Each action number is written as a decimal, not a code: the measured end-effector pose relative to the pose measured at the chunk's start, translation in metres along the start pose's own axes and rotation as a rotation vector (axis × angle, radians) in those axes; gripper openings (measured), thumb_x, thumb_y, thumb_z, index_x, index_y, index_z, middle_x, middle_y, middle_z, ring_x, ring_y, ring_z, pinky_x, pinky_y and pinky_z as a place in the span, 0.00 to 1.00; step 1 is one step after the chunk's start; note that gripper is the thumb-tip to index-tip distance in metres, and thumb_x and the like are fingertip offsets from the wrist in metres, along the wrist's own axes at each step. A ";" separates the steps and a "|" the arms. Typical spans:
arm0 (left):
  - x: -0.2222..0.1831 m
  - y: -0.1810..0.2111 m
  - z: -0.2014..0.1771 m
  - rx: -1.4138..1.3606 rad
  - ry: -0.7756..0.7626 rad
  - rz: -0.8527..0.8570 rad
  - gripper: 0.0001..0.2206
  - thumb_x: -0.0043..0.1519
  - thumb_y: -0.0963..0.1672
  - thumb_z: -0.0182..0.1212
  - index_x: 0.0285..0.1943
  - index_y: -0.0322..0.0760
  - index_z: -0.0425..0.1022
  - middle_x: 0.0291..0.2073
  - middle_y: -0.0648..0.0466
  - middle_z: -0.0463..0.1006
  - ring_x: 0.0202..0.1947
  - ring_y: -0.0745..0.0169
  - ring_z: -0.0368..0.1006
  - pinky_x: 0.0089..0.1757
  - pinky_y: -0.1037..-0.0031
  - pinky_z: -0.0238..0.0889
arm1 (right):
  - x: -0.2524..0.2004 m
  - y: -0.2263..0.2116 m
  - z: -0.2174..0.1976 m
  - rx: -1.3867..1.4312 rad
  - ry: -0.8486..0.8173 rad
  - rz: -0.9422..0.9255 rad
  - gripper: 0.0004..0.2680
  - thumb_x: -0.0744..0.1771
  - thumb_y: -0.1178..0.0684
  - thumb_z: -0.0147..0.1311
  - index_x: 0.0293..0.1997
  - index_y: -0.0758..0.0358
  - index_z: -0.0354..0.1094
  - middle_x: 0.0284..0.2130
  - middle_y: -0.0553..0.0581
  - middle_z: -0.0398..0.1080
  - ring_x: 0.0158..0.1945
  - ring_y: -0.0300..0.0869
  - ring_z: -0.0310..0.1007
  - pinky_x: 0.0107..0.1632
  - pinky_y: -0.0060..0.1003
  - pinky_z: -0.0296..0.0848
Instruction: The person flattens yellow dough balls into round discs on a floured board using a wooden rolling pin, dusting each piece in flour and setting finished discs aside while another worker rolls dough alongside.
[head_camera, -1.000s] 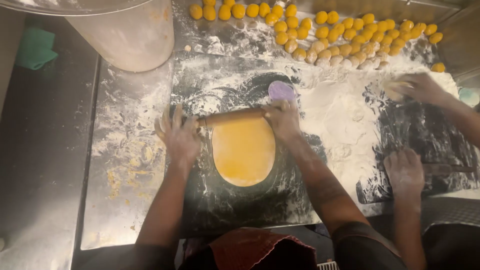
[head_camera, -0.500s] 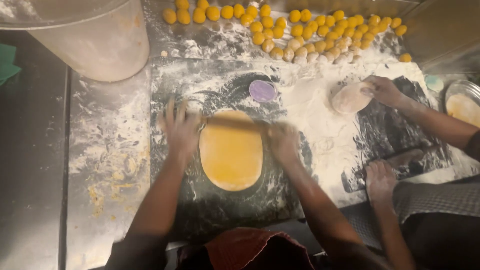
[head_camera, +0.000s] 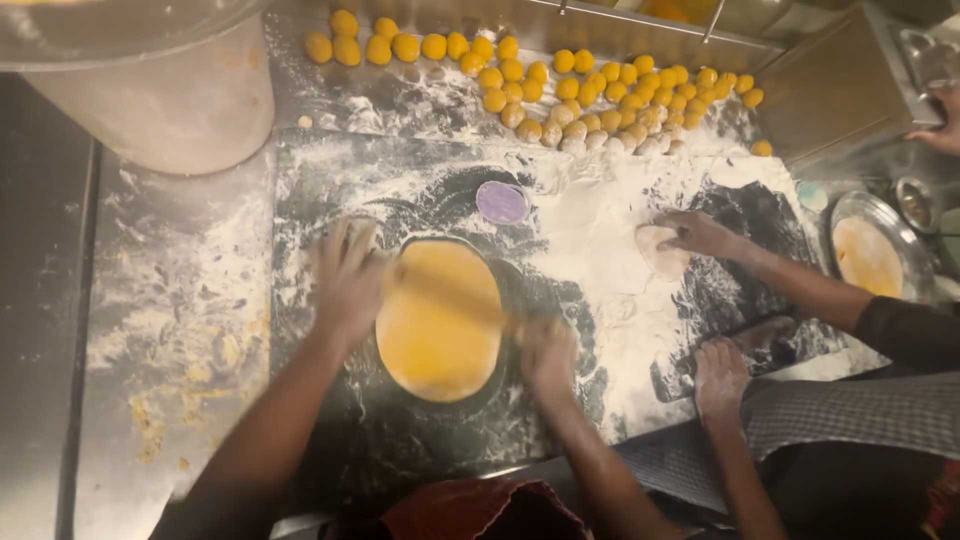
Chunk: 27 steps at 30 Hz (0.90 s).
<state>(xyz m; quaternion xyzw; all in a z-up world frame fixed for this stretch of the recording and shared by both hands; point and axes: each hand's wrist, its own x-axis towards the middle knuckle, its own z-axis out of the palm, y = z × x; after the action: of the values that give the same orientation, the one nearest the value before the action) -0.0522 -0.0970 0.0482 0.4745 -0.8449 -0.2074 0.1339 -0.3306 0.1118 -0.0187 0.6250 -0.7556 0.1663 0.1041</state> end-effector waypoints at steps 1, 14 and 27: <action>0.024 0.003 0.008 -0.012 0.005 -0.005 0.08 0.67 0.50 0.60 0.37 0.54 0.82 0.78 0.54 0.51 0.79 0.44 0.33 0.69 0.45 0.17 | 0.027 -0.007 -0.012 -0.009 -0.003 -0.010 0.11 0.69 0.50 0.46 0.49 0.56 0.78 0.56 0.71 0.67 0.58 0.61 0.63 0.59 0.57 0.61; -0.131 -0.033 0.030 -0.037 0.300 0.074 0.22 0.54 0.37 0.58 0.53 0.57 0.81 0.76 0.53 0.55 0.79 0.44 0.41 0.70 0.39 0.29 | -0.051 -0.021 -0.028 0.273 -0.181 -0.056 0.13 0.73 0.47 0.40 0.59 0.48 0.74 0.49 0.57 0.71 0.49 0.48 0.67 0.53 0.47 0.66; -0.191 -0.003 0.059 0.028 0.448 0.049 0.23 0.57 0.35 0.59 0.59 0.53 0.78 0.72 0.50 0.65 0.75 0.43 0.51 0.68 0.41 0.35 | -0.025 -0.024 -0.055 0.291 -0.022 -0.292 0.09 0.69 0.54 0.50 0.54 0.52 0.75 0.47 0.57 0.71 0.49 0.48 0.66 0.50 0.45 0.64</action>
<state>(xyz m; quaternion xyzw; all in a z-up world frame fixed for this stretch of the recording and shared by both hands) 0.0230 0.0787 -0.0106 0.4899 -0.8081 -0.0819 0.3166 -0.3051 0.1516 0.0254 0.7382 -0.6259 0.2500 0.0274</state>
